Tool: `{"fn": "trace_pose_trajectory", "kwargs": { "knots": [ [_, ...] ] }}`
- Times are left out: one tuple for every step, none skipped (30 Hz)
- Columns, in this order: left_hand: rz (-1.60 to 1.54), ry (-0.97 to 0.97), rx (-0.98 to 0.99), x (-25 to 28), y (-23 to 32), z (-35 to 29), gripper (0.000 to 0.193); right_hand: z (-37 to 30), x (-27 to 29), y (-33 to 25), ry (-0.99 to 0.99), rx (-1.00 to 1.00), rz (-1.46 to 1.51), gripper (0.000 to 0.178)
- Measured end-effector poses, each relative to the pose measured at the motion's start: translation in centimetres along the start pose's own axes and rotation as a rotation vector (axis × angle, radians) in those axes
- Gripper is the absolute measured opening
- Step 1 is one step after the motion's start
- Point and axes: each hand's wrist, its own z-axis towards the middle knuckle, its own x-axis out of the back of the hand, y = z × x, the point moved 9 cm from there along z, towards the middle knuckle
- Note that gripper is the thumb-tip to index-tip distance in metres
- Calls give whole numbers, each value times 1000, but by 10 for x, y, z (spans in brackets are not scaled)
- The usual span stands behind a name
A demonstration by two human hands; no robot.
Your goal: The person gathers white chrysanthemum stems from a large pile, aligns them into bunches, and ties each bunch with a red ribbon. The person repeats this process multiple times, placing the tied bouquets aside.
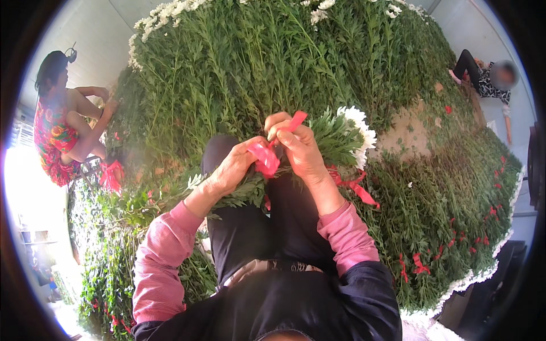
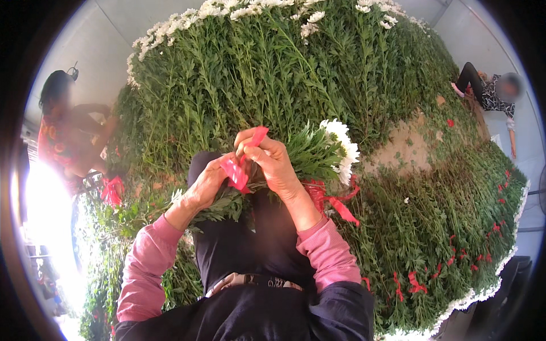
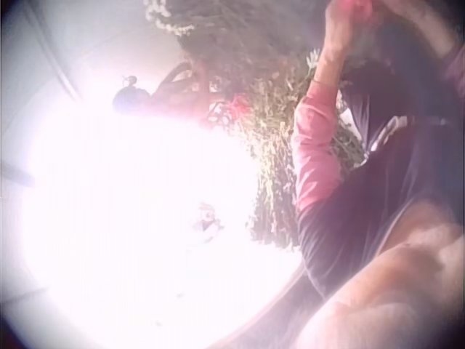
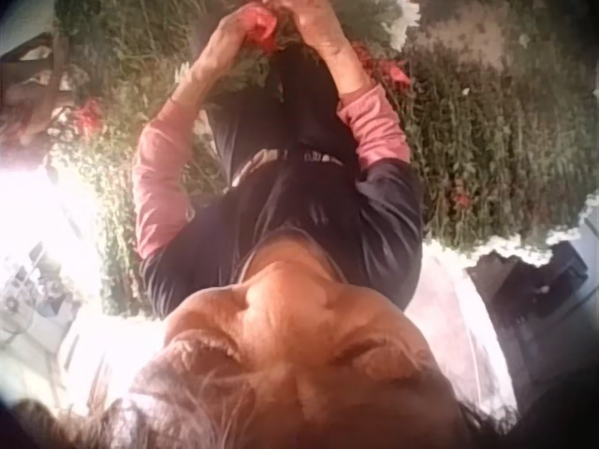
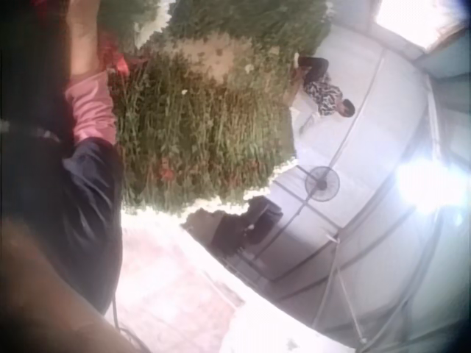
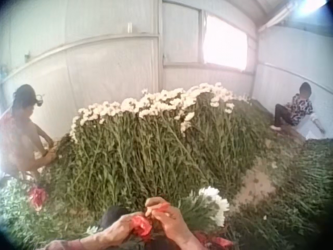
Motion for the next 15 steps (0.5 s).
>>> {"fn": "trace_pose_trajectory", "kwargs": {
  "knots": [
    [14, 60, 30, 1, 0, 2, 21, 0, 3, 1, 57, -23, 7, 15],
    [28, 120, 59, 5, -1, 3, 21, 0, 6, -1, 111, -26, -91, 15],
    [61, 79, 94, 10, -9, 6, 24, -1, 9, -5, 165, -30, -189, 16],
    [47, 129, 74, 17, -13, 7, 23, -4, 12, -7, 216, -35, -286, 17],
    [34, 180, 53, 23, -15, 6, 23, -10, 11, -11, 247, -74, -467, 17],
    [20, 230, 33, 28, -16, 3, 22, -16, 3, -18, 258, -57, -579, 27],
    [-54, 352, 24, 27, -11, 1, 23, -22, -10, -25, 156, 36, -825, 33],
    [-40, 329, 2, 26, -11, 3, 23, -28, -24, -29, 48, 130, -1068, 38],
    [-26, 305, -20, 28, -11, 3, 23, -32, -29, -22, 31, 148, -1137, 43],
    [-10, 280, -40, 28, -10, 4, 24, -33, -34, -22, 42, 168, -1198, 34],
    [-68, 265, -63, 26, -7, 5, 26, -31, -33, -16, 53, 127, -1201, 30],
    [-70, 209, -20, 25, -8, 8, 25, -31, -31, -12, 63, 87, -1204, 26],
    [-65, 158, 24, 30, -5, 9, 25, -30, -27, -10, 75, 44, -1142, 23],
    [-61, 108, 68, 30, -1, 8, 25, -29, -22, -7, 87, 2, -1079, 20],
    [-84, 108, 109, 29, 2, 6, 16, -28, -16, -4, 99, -39, -1016, 17]
  ]
}}
